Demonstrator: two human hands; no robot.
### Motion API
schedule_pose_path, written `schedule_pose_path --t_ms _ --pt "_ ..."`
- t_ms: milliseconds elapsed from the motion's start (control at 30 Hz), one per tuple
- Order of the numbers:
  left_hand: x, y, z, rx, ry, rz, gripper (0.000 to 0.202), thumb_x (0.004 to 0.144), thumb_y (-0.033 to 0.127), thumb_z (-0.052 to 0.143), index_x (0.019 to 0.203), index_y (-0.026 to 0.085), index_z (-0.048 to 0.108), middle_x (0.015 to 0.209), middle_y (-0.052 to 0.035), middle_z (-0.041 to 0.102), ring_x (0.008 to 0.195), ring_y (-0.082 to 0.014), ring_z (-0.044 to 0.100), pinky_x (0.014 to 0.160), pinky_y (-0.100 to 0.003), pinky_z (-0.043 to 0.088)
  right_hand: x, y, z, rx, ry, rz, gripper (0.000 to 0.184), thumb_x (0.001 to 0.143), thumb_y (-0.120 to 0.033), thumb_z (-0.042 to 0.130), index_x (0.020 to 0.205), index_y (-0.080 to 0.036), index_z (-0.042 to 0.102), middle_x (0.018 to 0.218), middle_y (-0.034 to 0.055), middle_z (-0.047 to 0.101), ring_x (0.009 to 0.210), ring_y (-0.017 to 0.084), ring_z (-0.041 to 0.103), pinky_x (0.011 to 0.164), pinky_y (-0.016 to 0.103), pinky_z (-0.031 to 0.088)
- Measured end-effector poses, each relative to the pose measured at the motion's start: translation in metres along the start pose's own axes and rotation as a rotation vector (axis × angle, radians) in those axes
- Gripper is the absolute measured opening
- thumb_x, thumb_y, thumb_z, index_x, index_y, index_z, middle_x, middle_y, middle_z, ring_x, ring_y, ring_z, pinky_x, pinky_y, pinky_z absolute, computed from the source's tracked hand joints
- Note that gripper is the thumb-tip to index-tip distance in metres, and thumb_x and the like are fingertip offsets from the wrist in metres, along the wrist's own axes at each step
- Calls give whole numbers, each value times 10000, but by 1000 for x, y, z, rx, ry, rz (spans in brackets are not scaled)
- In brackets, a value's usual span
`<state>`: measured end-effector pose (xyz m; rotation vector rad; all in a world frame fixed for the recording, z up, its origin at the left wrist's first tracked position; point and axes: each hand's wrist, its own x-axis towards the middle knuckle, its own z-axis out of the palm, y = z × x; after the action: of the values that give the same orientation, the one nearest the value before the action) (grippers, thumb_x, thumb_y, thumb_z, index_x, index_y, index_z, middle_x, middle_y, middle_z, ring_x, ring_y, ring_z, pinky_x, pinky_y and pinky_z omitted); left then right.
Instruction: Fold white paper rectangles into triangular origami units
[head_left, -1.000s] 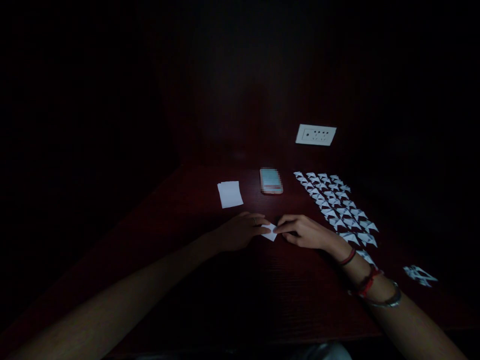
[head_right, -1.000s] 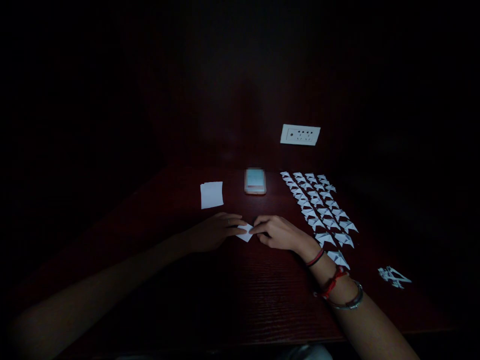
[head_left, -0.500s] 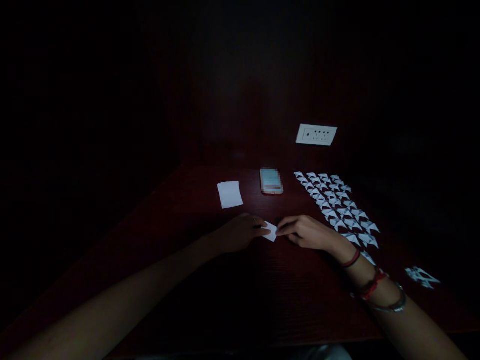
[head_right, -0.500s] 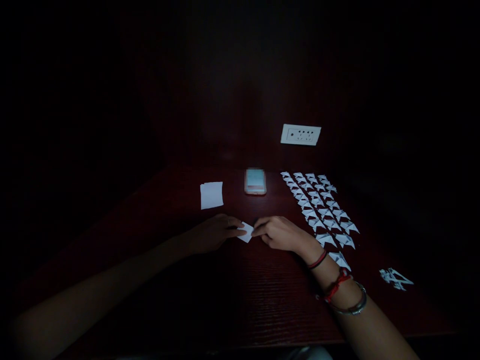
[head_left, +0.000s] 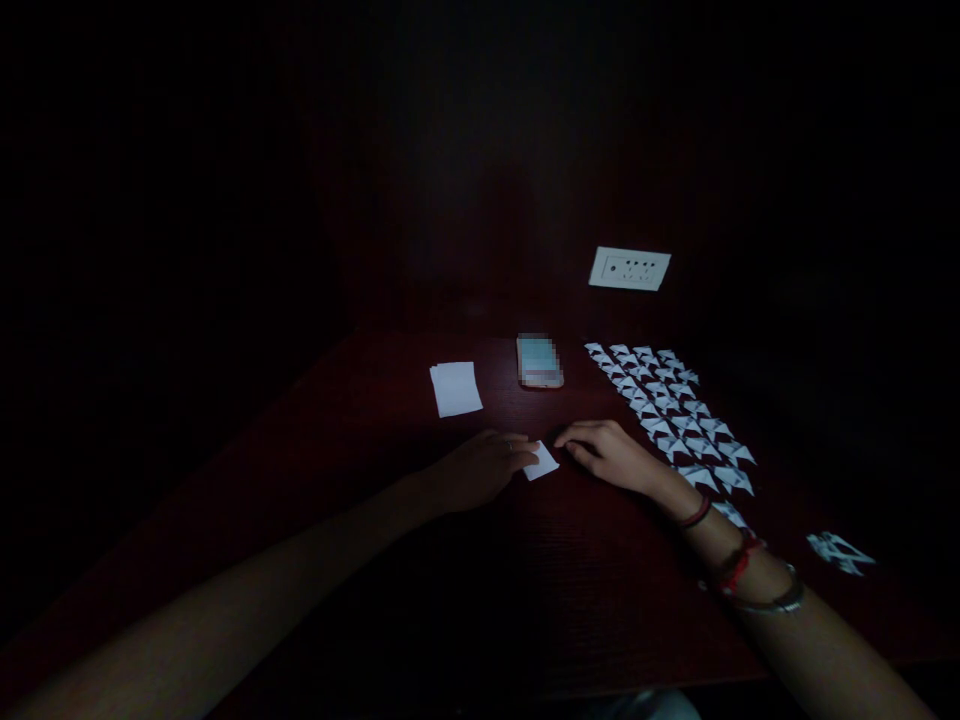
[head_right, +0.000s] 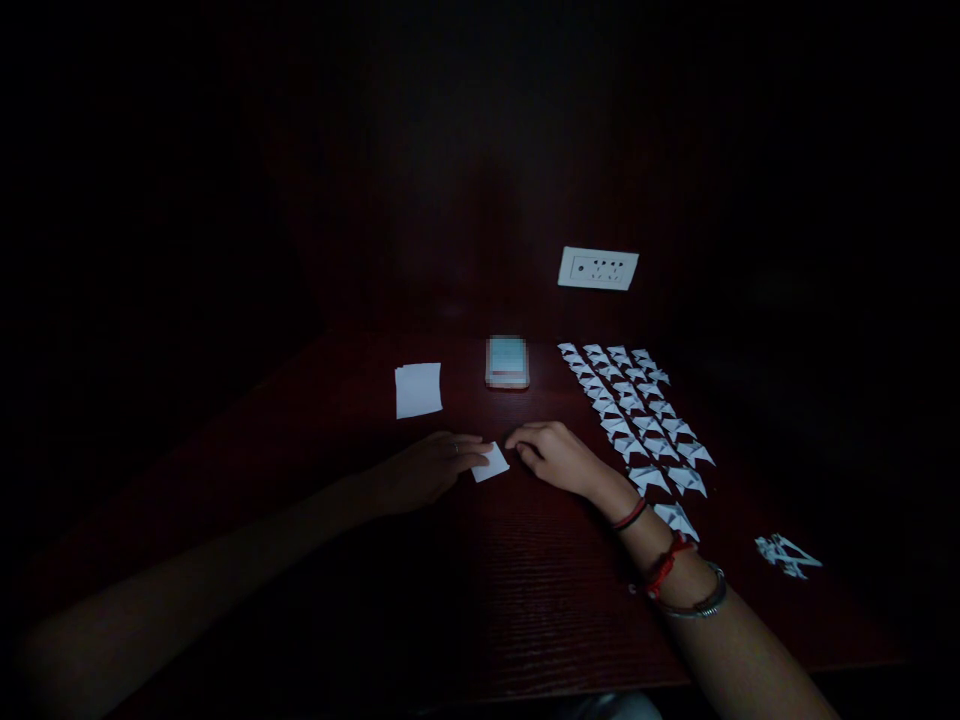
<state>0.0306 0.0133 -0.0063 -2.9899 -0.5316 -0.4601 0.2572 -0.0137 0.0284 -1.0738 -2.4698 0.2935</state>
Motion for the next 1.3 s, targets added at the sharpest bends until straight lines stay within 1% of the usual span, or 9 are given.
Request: schedule_pose_path --t_ms 200,333,433,533,800,967,1033,1133,1300 --pt "-2 -3 -2 0 -21 44 465 770 57 410 1181 273 396 1256 -25 384 1172 -206 295 889 -361 318 2 5 11 92 54 98 242 762 -192 487 982 -175 586 890 54 574 807 140 531 735 272 427" --pt "0 -1 -4 29 0 38 453 774 69 428 1167 293 411 1200 -51 408 1088 -200 371 844 -350 337 3 6 17 132 49 140 249 732 -239 541 968 -183 598 881 52 539 807 141 515 749 282 420" --pt "2 1 -6 54 -5 33 441 782 84 440 1162 305 413 1105 -52 456 983 -178 433 807 -333 347 4 7 19 164 42 162 253 711 -232 565 957 -185 600 873 48 525 795 138 506 741 283 418" --pt "3 3 -7 72 -2 41 398 801 103 438 1149 298 429 1056 -46 477 962 -170 443 799 -322 345 5 6 19 217 32 180 223 695 -204 577 915 -175 604 843 38 523 729 122 496 688 270 421" --pt "3 5 -6 101 -34 45 401 813 96 413 1169 280 413 1129 -56 468 1008 -188 438 785 -316 348 10 6 24 492 83 276 151 639 -133 596 777 -135 536 722 1 517 632 91 457 605 234 410" --pt "3 4 -7 54 -7 78 409 794 70 420 1155 264 423 1179 -39 457 1056 -180 422 839 -319 330 9 4 23 537 110 224 201 641 -138 600 827 -139 524 695 -9 545 612 86 471 605 227 412" --pt "3 3 -9 29 -4 92 420 787 64 423 1160 258 413 1199 -36 446 1094 -177 398 855 -322 325 8 2 20 469 103 196 180 662 -154 590 838 -143 556 701 -3 567 618 91 485 611 231 414" --pt "2 0 -10 7 -24 93 445 773 52 431 1169 252 398 1223 -36 427 1129 -177 370 871 -338 319 5 -1 14 322 72 123 70 709 -173 556 747 -151 611 707 7 590 635 99 511 621 232 416" --pt "0 -2 -9 -10 -5 92 439 763 32 414 1147 243 414 1221 -37 428 1131 -174 373 873 -350 327 3 -3 9 191 15 -61 119 756 -162 514 750 -168 632 796 35 621 761 124 551 723 259 423"
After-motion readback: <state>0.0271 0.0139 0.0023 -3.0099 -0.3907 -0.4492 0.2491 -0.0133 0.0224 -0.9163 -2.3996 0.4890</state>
